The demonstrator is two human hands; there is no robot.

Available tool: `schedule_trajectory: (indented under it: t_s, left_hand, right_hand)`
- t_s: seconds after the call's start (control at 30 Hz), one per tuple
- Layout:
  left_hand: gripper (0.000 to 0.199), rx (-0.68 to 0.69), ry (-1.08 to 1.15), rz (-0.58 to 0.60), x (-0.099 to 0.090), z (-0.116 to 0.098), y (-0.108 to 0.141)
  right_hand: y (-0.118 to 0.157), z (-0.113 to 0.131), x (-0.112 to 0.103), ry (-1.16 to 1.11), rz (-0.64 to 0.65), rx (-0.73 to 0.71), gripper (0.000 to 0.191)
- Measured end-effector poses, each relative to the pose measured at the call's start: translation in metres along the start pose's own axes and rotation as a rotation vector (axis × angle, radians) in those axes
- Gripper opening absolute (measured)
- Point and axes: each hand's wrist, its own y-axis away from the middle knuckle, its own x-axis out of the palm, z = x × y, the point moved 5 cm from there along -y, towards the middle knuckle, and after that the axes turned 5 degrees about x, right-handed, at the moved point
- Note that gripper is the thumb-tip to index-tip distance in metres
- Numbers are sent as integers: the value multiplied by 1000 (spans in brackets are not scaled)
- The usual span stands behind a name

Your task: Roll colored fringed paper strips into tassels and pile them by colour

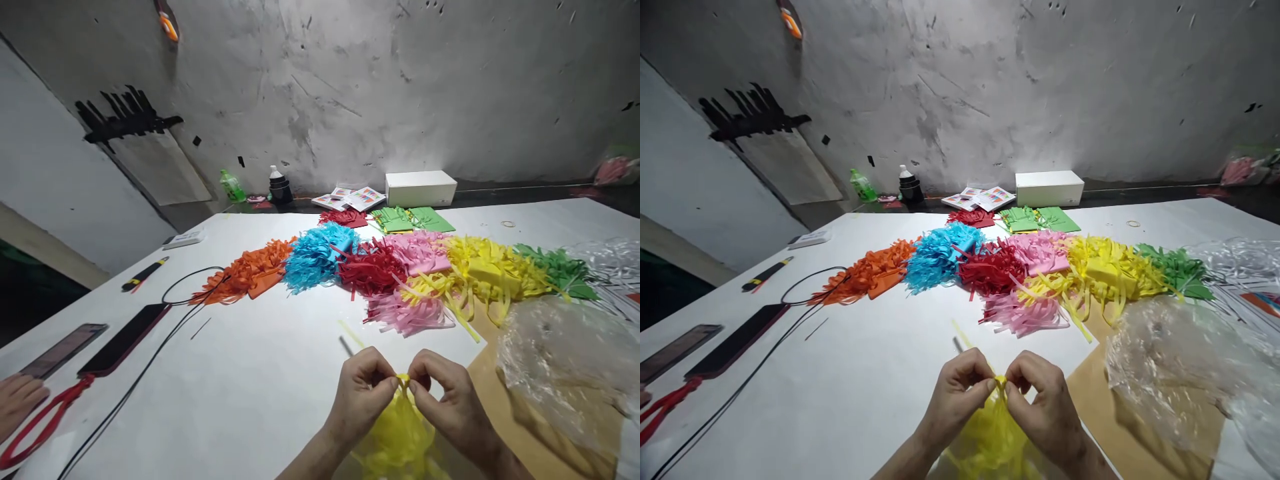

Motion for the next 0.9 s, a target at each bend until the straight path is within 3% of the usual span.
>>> schedule_trajectory:
  t_s: [0.13, 0.2, 0.37, 0.6, 0.7, 0.9]
  left_hand:
    - [12, 5, 53, -9, 2, -3, 2]
    - [13, -42, 167, 21, 6, 1, 5]
    - [37, -225, 417, 155, 15, 19, 10]
    - [38, 15, 182, 133, 7, 8, 6]
    - [39, 41, 222, 167, 9, 3, 6]
    - [38, -50, 406, 172, 13, 4, 5]
  right_hand:
    - [-2, -13, 7, -433, 150, 195, 18]
    - [-4, -18, 9, -564, 141, 242, 22]
    - [-4, -21, 12, -623, 43, 278, 27]
    - [-2, -20, 21, -744, 222, 325, 32]
    - [-3, -20, 22, -794, 263, 288, 33]
    - [1, -24, 18, -783, 126, 219, 27]
